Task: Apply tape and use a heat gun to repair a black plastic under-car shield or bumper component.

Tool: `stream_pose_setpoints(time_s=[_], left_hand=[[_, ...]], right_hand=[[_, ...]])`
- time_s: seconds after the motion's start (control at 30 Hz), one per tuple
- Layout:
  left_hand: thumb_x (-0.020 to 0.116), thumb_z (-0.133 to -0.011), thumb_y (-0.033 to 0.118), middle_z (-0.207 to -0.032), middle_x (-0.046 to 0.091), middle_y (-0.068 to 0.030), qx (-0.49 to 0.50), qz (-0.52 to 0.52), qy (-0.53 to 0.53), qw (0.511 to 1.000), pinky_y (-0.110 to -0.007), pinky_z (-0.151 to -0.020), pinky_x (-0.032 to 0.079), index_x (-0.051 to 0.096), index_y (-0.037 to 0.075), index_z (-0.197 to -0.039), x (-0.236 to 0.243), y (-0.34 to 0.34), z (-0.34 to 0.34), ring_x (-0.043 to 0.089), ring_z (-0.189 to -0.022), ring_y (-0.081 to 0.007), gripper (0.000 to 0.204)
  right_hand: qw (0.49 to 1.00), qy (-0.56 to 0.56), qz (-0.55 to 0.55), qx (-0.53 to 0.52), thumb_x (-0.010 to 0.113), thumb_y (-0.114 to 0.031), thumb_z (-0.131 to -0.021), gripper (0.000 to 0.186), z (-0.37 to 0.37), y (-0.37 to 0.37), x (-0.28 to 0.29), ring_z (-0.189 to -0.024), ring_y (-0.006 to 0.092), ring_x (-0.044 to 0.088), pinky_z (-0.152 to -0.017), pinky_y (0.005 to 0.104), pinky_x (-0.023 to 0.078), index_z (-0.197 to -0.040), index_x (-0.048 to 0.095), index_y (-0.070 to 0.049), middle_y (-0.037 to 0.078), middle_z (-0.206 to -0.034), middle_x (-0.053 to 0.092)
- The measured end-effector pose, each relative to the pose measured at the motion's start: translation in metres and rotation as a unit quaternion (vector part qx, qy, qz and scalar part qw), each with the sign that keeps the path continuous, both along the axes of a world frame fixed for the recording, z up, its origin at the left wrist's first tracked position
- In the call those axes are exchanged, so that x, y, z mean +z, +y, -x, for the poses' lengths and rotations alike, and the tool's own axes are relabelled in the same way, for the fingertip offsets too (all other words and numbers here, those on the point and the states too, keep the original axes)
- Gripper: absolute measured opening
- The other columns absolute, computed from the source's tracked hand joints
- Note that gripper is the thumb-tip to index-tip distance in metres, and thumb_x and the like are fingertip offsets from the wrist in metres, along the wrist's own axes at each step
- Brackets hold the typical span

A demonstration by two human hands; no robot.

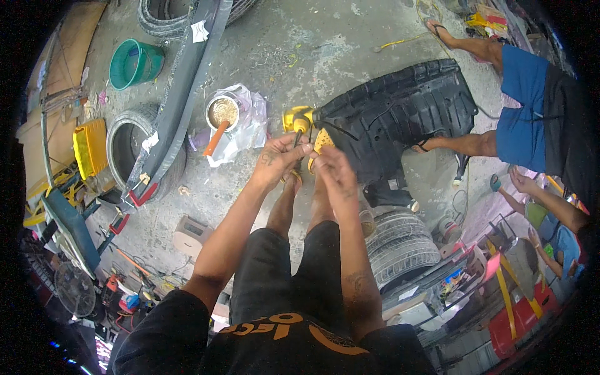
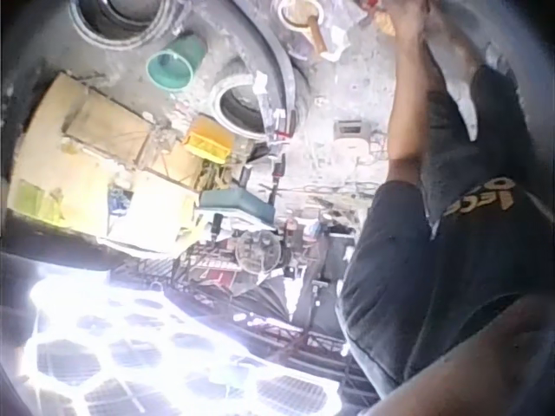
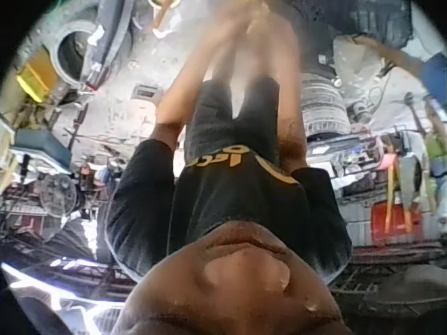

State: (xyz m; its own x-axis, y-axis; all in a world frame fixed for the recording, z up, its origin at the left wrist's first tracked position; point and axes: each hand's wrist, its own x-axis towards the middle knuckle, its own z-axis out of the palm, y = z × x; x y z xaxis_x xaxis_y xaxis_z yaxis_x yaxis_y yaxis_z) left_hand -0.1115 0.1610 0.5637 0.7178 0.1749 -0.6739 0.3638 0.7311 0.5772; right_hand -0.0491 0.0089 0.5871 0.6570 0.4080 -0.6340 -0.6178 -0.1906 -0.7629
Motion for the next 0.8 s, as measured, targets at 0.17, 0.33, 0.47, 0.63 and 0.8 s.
stream_pose_setpoints(time_s=[0.17,0.33,0.47,0.63,0.8], left_hand=[[0.069,-0.089,0.011,-0.088,0.071,-0.0062,0.004,-0.061,-0.046,0.997,-0.02,-0.06,0.048,0.065,-0.001,-0.105,-0.01,0.007,0.005,0.058,-0.065,-0.0055,0.02],[0.07,-0.087,0.008,-0.084,0.068,-0.0024,-0.071,-0.119,-0.04,0.99,-0.023,-0.072,0.051,0.069,-0.002,-0.099,-0.001,0.011,0.011,0.062,-0.077,-0.0071,0.016],[0.068,-0.09,0.012,-0.081,0.067,-0.0037,-0.067,-0.184,-0.074,0.978,-0.026,-0.071,0.05,0.07,-0.003,-0.097,0.004,0.017,0.021,0.061,-0.078,-0.0086,0.016],[0.059,-0.095,0.019,-0.08,0.063,-0.0138,-0.095,-0.357,-0.069,0.927,-0.033,-0.065,0.046,0.067,-0.004,-0.091,-0.005,0.018,0.04,0.058,-0.071,-0.0208,0.025],[0.062,-0.092,0.015,-0.085,0.063,-0.0162,-0.162,-0.424,-0.119,0.883,-0.034,-0.066,0.048,0.065,-0.004,-0.092,0.005,0.023,0.062,0.061,-0.074,-0.0309,0.019]], right_hand=[[0.992,0.026,-0.051,0.115,0.067,-0.007,-0.088,0.038,0.024,0.014,-0.022,-0.107,0.0183,0.06,-0.091,0.0311,0.05,-0.122,0.052,0.0,0.01,-0.118,0.06],[0.985,-0.049,0.034,0.162,0.068,-0.007,-0.087,0.036,0.038,0.012,-0.06,-0.096,0.0191,0.065,-0.082,0.0297,0.053,-0.119,0.052,0.001,0.011,-0.106,0.063],[0.975,-0.122,0.033,0.182,0.065,-0.009,-0.091,0.03,0.042,0.006,-0.062,-0.093,0.0161,0.063,-0.08,0.0293,0.052,-0.116,0.053,0.003,0.009,-0.098,0.063],[0.992,0.09,-0.029,-0.079,0.052,-0.032,-0.1,0.027,0.021,-0.032,-0.074,-0.095,0.0175,0.059,-0.09,0.0326,0.045,-0.108,0.055,-0.007,0.005,-0.101,0.061],[0.937,0.292,-0.168,-0.093,0.057,-0.03,-0.098,0.029,-0.017,0.014,-0.027,-0.092,0.009,0.053,-0.077,0.0278,0.044,-0.117,0.054,-0.009,-0.001,-0.1,0.055]])
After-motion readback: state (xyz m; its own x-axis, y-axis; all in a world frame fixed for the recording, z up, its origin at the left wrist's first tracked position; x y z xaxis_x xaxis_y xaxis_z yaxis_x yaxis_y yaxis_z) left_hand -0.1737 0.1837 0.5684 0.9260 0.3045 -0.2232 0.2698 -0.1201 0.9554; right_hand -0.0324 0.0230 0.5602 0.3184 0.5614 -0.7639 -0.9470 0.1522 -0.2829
